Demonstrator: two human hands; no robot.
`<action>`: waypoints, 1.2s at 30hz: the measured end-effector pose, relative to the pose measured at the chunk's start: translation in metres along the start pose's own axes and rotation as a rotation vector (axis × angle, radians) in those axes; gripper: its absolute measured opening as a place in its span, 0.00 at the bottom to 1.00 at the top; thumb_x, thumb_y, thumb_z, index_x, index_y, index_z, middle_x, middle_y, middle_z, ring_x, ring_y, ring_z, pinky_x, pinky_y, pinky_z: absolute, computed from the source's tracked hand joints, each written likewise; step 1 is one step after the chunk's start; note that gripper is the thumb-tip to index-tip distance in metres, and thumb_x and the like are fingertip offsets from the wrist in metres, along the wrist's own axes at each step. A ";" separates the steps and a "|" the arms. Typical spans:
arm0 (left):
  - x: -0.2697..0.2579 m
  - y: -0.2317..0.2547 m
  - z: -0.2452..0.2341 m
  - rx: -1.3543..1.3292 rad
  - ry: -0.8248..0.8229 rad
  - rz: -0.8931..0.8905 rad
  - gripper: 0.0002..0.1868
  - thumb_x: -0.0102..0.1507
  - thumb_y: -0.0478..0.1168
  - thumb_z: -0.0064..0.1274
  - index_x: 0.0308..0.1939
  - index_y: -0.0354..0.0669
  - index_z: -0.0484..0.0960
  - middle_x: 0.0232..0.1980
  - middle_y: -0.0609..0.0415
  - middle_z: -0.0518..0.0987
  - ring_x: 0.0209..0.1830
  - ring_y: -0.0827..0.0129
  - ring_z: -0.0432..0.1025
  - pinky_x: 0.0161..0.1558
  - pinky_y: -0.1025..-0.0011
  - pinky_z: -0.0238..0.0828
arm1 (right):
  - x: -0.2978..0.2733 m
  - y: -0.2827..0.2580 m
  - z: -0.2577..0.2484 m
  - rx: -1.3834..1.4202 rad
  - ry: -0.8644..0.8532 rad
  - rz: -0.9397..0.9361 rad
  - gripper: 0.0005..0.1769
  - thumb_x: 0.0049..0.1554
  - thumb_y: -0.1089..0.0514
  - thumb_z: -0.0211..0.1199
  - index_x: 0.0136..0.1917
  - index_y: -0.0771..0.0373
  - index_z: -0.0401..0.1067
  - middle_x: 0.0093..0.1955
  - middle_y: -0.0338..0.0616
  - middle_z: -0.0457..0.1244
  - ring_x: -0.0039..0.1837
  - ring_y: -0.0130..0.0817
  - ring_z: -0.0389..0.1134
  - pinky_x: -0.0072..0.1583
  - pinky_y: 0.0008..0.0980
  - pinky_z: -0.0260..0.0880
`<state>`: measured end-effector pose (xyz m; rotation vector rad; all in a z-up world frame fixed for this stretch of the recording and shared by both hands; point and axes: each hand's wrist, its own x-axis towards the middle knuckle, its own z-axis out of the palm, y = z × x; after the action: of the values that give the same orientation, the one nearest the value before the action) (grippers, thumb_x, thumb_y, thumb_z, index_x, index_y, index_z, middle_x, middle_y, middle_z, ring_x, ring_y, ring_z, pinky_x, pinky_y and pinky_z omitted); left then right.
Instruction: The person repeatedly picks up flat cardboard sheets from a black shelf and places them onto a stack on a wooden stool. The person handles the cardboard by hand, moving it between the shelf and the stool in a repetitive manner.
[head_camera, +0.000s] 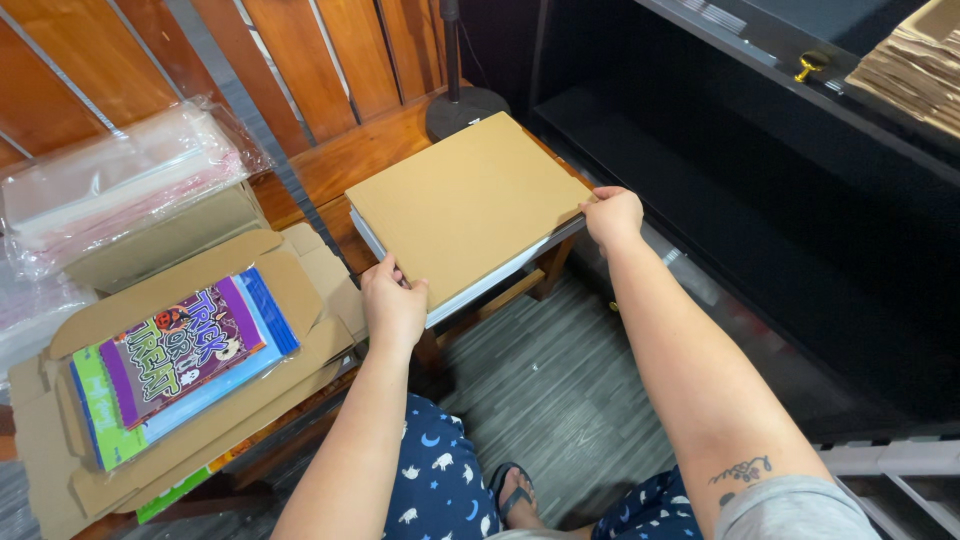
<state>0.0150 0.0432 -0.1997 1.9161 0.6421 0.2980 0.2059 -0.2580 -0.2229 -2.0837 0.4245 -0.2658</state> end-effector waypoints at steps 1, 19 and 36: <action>-0.002 0.002 -0.001 0.000 0.000 0.001 0.39 0.58 0.31 0.63 0.74 0.31 0.67 0.70 0.37 0.66 0.69 0.59 0.70 0.63 0.77 0.74 | 0.000 0.000 0.000 0.000 0.001 0.000 0.20 0.52 0.57 0.77 0.58 0.57 0.80 0.53 0.47 0.73 0.60 0.43 0.73 0.59 0.40 0.75; -0.005 0.003 -0.003 0.130 -0.015 0.077 0.30 0.60 0.34 0.62 0.67 0.32 0.76 0.68 0.41 0.67 0.67 0.57 0.71 0.64 0.73 0.75 | -0.033 -0.033 -0.024 -0.302 0.019 -0.220 0.20 0.52 0.56 0.78 0.58 0.51 0.80 0.59 0.41 0.67 0.64 0.50 0.70 0.65 0.45 0.72; 0.015 -0.033 0.022 0.744 0.082 0.605 0.14 0.61 0.51 0.56 0.44 0.51 0.88 0.51 0.56 0.82 0.57 0.60 0.74 0.62 0.59 0.66 | -0.080 -0.038 -0.035 -0.754 -0.182 -0.447 0.24 0.58 0.64 0.51 0.66 0.45 0.67 0.68 0.37 0.59 0.59 0.51 0.72 0.64 0.47 0.74</action>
<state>0.0283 0.0451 -0.2401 2.8163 0.2027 0.5746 0.1276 -0.2348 -0.1736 -2.9093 -0.0880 -0.1850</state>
